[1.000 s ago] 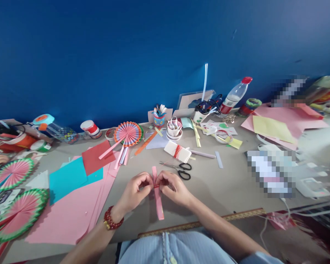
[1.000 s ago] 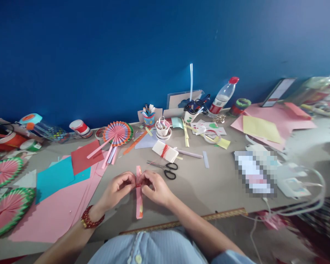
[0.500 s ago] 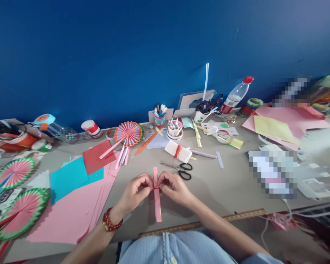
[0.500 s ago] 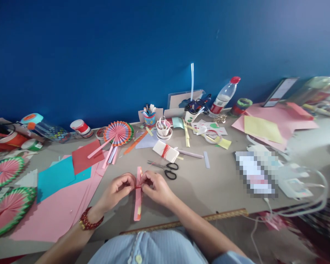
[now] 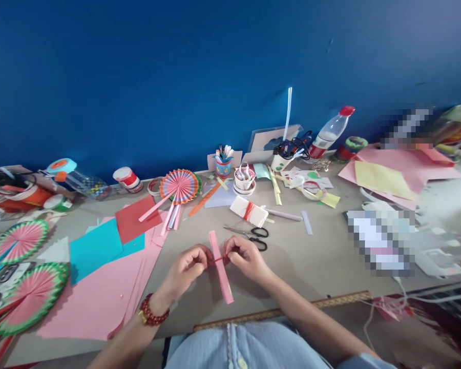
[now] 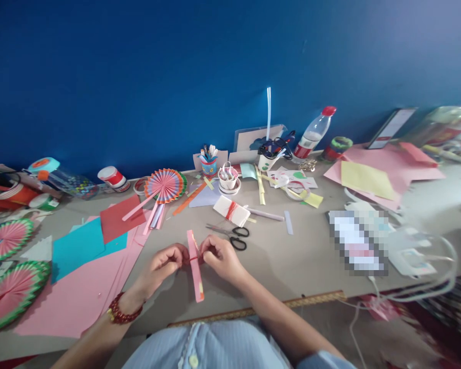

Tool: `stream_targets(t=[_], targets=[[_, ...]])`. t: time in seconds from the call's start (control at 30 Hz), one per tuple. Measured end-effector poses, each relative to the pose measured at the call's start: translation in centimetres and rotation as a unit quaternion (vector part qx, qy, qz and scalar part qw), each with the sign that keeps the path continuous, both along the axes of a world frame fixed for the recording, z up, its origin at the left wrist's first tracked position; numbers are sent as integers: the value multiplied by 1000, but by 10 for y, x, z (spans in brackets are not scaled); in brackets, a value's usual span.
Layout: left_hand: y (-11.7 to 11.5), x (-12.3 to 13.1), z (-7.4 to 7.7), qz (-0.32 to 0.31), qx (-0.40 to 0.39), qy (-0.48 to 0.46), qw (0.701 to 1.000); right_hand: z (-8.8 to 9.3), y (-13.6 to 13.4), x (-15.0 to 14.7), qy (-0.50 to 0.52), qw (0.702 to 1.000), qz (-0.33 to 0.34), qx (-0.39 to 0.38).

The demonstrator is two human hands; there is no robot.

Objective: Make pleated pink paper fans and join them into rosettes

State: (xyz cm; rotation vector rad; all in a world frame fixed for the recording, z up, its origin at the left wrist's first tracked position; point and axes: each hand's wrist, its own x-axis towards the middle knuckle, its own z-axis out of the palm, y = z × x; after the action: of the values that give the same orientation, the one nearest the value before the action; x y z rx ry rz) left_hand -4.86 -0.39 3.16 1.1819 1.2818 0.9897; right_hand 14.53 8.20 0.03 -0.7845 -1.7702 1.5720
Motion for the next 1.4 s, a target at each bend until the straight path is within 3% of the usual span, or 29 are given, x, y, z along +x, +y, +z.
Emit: stream_targets(t=[0.37, 0.6, 0.77, 0.83, 1.0, 1.1, 1.17, 1.27, 1.4], targets=[[-3, -1, 4, 22, -12, 11, 1000, -3, 8, 1, 13, 999, 30, -43], [-7, -12, 20, 37, 46, 52, 997, 14, 10, 0, -19, 992, 55, 108], [-5, -15, 25, 41, 74, 62, 994, 25, 10, -3, -13, 990, 72, 118], [-3, -13, 23, 45, 50, 34, 997, 25, 10, -5, -11, 994, 78, 80], [1, -5, 18, 46, 6, -37, 998, 21, 11, -7, 4, 980, 136, -144], [4, -2, 21, 38, -3, -48, 998, 24, 14, -6, -9, 976, 147, -160], [5, -1, 21, 38, -6, -34, 999, 30, 18, -4, -28, 983, 142, -116], [7, 0, 21, 30, 0, -10, 1000, 45, 25, -2, -81, 988, 124, 43], [16, 4, 22, -9, 37, 63, 997, 69, 33, -5, -129, 956, 145, 222]])
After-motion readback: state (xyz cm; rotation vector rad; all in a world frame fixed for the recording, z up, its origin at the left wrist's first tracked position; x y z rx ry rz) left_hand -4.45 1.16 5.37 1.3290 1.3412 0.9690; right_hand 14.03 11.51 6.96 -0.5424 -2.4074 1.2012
